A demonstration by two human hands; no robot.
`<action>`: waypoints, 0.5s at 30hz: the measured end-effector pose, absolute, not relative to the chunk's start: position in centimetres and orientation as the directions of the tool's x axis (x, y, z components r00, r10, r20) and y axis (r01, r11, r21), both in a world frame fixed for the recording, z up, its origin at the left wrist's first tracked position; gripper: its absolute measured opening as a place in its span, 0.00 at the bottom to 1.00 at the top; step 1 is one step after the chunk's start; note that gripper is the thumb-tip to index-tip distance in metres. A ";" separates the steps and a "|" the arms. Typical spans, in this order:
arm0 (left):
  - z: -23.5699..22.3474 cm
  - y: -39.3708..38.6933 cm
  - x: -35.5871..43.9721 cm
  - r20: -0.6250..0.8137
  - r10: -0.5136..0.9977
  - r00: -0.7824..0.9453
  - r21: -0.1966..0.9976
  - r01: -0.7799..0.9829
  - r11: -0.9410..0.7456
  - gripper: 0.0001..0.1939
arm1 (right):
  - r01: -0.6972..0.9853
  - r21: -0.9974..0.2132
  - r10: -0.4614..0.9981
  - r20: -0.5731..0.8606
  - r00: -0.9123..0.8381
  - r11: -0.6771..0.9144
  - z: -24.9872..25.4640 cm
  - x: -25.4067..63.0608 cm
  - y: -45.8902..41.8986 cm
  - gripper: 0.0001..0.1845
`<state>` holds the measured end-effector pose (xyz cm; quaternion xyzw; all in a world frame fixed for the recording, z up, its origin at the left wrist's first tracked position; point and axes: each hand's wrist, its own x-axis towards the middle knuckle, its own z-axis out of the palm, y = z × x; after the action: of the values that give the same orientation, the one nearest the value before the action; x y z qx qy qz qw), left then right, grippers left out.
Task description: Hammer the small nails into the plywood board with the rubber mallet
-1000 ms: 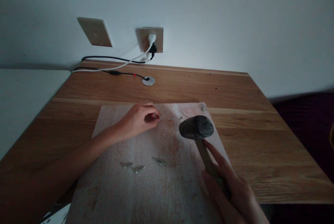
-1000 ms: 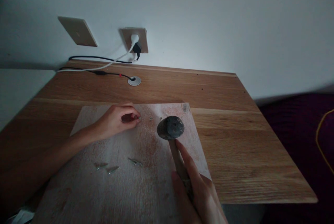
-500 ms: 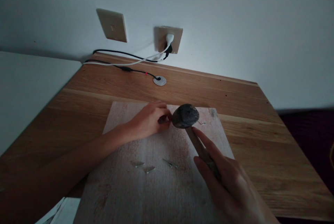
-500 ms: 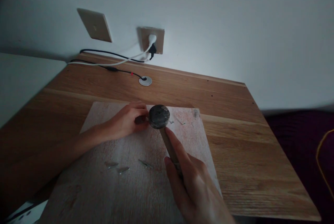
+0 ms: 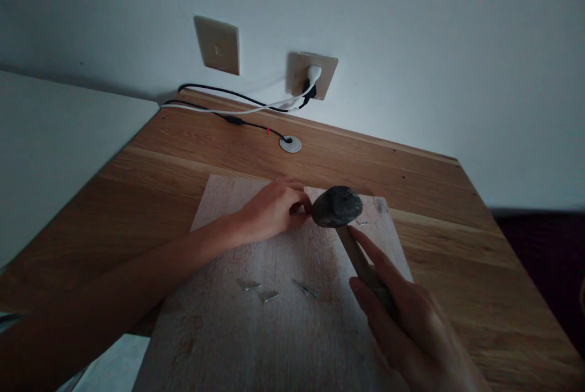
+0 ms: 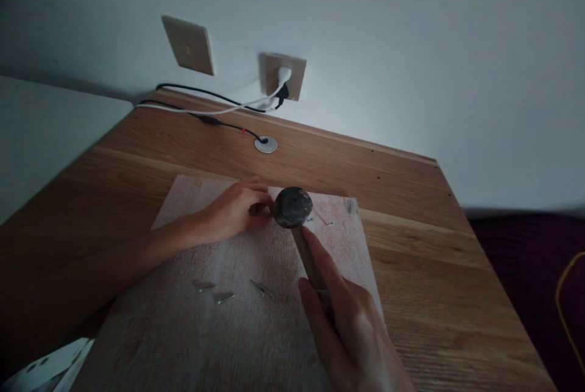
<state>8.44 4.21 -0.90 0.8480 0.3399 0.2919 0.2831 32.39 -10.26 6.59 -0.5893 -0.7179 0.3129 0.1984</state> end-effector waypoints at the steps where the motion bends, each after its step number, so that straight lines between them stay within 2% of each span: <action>1: -0.9 4.2 8.4 0.301 0.743 0.598 0.685 0.406 -0.604 0.08 | 0.715 -0.688 0.972 -0.060 -0.226 0.123 6.6 32.4 -10.3 0.31; 4: -0.8 4.2 8.4 0.296 0.743 0.601 0.696 0.397 -0.599 0.07 | 0.701 -0.701 0.975 -0.036 -0.220 0.132 6.8 32.3 -10.5 0.32; 10: -0.4 4.0 8.5 0.238 0.768 0.595 0.705 0.438 -0.558 0.08 | 0.723 -0.687 0.965 -0.141 -0.222 0.066 6.8 32.1 -10.5 0.32; 15: -0.4 4.0 8.6 0.255 0.779 0.573 0.699 0.447 -0.558 0.07 | 0.735 -0.667 0.968 -0.087 -0.236 0.119 6.7 32.1 -10.4 0.31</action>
<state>8.57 3.99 -0.41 0.8365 0.3663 0.2816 0.2945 32.08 -10.37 6.66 -0.5885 -0.7235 0.3071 0.1895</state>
